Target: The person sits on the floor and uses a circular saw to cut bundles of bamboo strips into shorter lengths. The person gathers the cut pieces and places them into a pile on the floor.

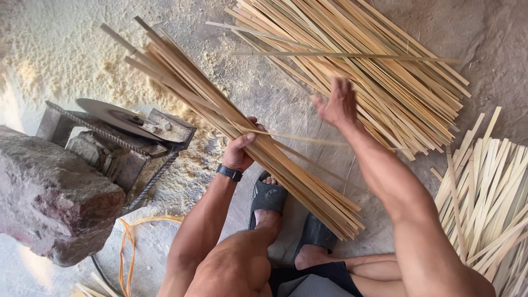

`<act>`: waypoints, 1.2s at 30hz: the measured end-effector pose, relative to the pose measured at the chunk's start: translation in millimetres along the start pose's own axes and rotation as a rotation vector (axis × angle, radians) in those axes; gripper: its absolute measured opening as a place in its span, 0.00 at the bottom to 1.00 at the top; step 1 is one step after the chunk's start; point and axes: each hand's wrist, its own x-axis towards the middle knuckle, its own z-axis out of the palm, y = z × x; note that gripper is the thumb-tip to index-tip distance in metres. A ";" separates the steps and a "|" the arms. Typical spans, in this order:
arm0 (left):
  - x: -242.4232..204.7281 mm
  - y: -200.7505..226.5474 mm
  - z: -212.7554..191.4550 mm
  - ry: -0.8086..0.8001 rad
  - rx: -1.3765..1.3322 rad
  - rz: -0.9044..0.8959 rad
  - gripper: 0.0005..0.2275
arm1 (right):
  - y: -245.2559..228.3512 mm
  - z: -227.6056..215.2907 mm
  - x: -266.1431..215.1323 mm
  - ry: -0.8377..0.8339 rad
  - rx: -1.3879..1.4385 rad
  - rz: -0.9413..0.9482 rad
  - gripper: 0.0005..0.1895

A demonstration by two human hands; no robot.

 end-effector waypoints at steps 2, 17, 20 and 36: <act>1.7 -1.2 4.1 0.031 0.047 0.030 0.27 | -41.4 -19.6 -16.8 -0.344 0.502 -0.023 0.45; -0.8 -12.1 2.0 0.161 0.016 0.063 0.25 | -147.1 -53.7 -98.6 -0.472 0.532 0.075 0.24; 6.8 -22.2 -9.5 0.133 0.085 0.082 0.21 | -134.6 -55.4 -93.2 -0.469 0.703 0.012 0.23; 12.8 -5.2 -2.2 0.287 0.103 0.020 0.16 | -99.3 -11.6 -71.3 -0.507 0.544 0.044 0.24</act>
